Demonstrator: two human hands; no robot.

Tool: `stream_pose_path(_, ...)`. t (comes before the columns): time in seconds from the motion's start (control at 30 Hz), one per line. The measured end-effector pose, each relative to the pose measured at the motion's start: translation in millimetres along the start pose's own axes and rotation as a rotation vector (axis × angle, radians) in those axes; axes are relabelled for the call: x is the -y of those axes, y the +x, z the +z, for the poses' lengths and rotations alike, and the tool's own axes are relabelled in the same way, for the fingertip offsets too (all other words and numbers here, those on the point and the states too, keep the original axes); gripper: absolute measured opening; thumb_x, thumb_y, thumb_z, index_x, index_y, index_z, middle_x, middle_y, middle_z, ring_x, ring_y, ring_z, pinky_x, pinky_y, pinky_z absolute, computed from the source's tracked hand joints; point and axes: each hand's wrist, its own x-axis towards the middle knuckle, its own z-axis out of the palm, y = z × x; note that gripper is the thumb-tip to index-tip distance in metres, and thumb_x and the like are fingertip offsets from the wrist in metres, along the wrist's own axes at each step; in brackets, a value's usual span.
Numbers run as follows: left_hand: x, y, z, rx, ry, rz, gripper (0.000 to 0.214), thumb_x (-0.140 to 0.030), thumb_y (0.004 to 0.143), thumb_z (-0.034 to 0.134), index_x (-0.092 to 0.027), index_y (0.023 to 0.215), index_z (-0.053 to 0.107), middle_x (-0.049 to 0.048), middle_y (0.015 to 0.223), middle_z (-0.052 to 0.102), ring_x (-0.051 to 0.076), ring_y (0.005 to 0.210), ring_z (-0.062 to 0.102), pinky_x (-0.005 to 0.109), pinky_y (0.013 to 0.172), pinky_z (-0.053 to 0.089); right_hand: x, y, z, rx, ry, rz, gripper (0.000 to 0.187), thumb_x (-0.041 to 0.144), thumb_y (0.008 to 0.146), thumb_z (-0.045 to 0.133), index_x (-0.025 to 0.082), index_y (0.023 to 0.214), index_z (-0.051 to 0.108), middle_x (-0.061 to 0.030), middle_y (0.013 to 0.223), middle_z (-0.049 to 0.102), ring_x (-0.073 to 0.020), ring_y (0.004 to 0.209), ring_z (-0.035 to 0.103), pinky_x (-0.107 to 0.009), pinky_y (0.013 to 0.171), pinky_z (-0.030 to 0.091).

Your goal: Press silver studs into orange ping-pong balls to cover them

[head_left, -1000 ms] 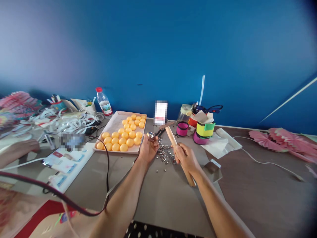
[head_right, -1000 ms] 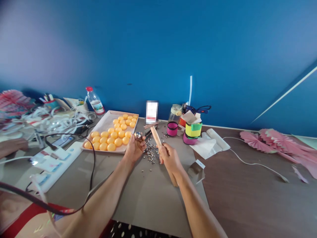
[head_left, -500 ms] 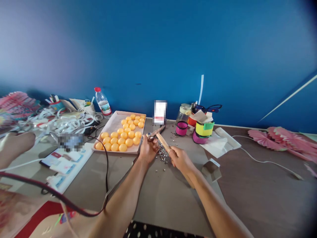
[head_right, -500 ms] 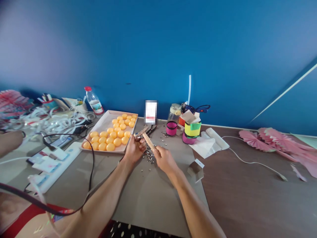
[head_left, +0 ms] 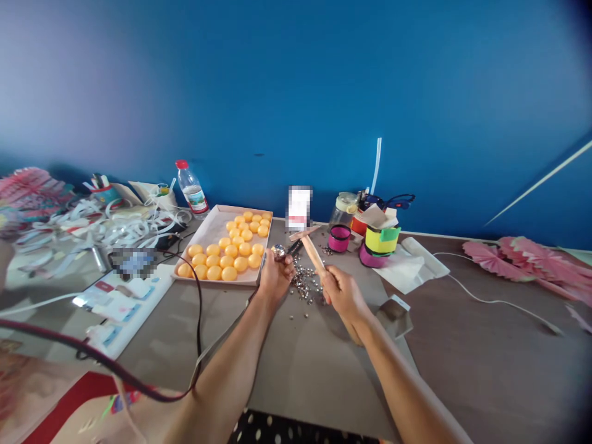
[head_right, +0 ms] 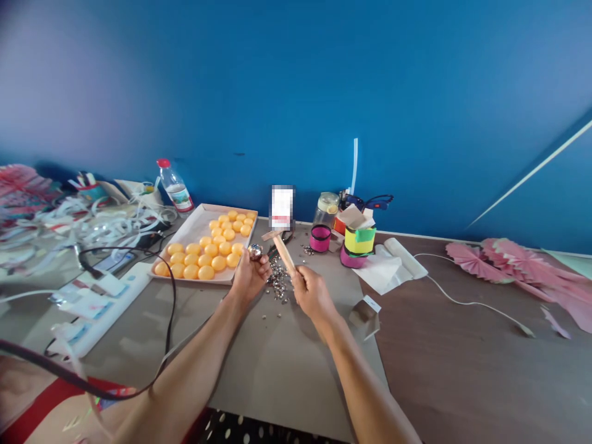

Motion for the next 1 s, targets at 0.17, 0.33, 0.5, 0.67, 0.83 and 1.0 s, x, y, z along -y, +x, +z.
stream_pose_path(0.17,0,1,-1.0,-0.020,0.029,-0.010,0.040,-0.053,0.090,0.041,-0.019,0.070,0.042,-0.0015,0.058,0.044,0.008,0.042,0.033,0.020,0.042,0.030,-4,3,0,0.024,-0.172,-0.045,0.032,0.039,0.090,0.038,0.024,0.062,0.040,0.0022,0.048,0.046,-0.0132,0.047,0.044,-0.023,0.048,0.032)
stream_pose_path(0.33,-1,1,-2.3,-0.031,0.028,-0.018,0.036,-0.049,0.090,0.045,-0.018,0.072,0.045,0.0021,0.066,0.055,0.009,0.048,0.043,0.020,0.046,0.037,-17,8,-12,-0.166,-0.301,-0.038,0.027,0.038,0.089,0.040,0.022,0.073,0.053,-0.0029,0.063,0.059,-0.0162,0.058,0.053,-0.025,0.056,0.036)
stream_pose_path(0.5,0,3,-4.7,-0.085,0.048,-0.001,0.028,-0.041,0.091,0.047,-0.016,0.081,0.053,0.0064,0.080,0.064,0.012,0.056,0.055,0.023,0.052,0.045,-40,14,-20,-0.288,-0.535,0.008,0.022,0.033,0.088,0.044,0.018,0.082,0.060,-0.0093,0.082,0.065,-0.0192,0.071,0.059,-0.027,0.063,0.037)
stream_pose_path(0.67,0,5,-8.4,-0.064,0.064,0.002,0.020,-0.035,0.088,0.054,-0.015,0.086,0.056,0.0069,0.082,0.065,0.012,0.060,0.059,0.025,0.057,0.049,-47,16,-23,-0.253,-0.706,0.174,0.020,0.032,0.089,0.050,0.018,0.091,0.063,-0.0117,0.092,0.066,-0.0207,0.075,0.061,-0.029,0.064,0.035)
stream_pose_path(0.83,0,4,-8.8,-0.011,0.115,0.076,0.028,-0.028,0.077,0.068,-0.021,0.100,0.053,0.0008,0.073,0.062,0.012,0.056,0.057,0.023,0.055,0.047,-44,18,-22,-0.182,-0.817,0.240,0.018,0.030,0.088,0.053,0.017,0.096,0.064,-0.0124,0.098,0.066,-0.0212,0.083,0.062,-0.031,0.074,0.036)
stream_pose_path(1.0,0,4,-9.2,0.017,0.134,0.065,0.033,-0.030,0.074,0.070,-0.021,0.100,0.053,0.0006,0.074,0.061,0.011,0.057,0.055,0.022,0.055,0.046,-40,18,-16,-0.155,-0.905,0.246,0.022,0.028,0.087,0.052,0.016,0.101,0.065,-0.0117,0.101,0.066,-0.0243,0.092,0.060,-0.035,0.080,0.036)
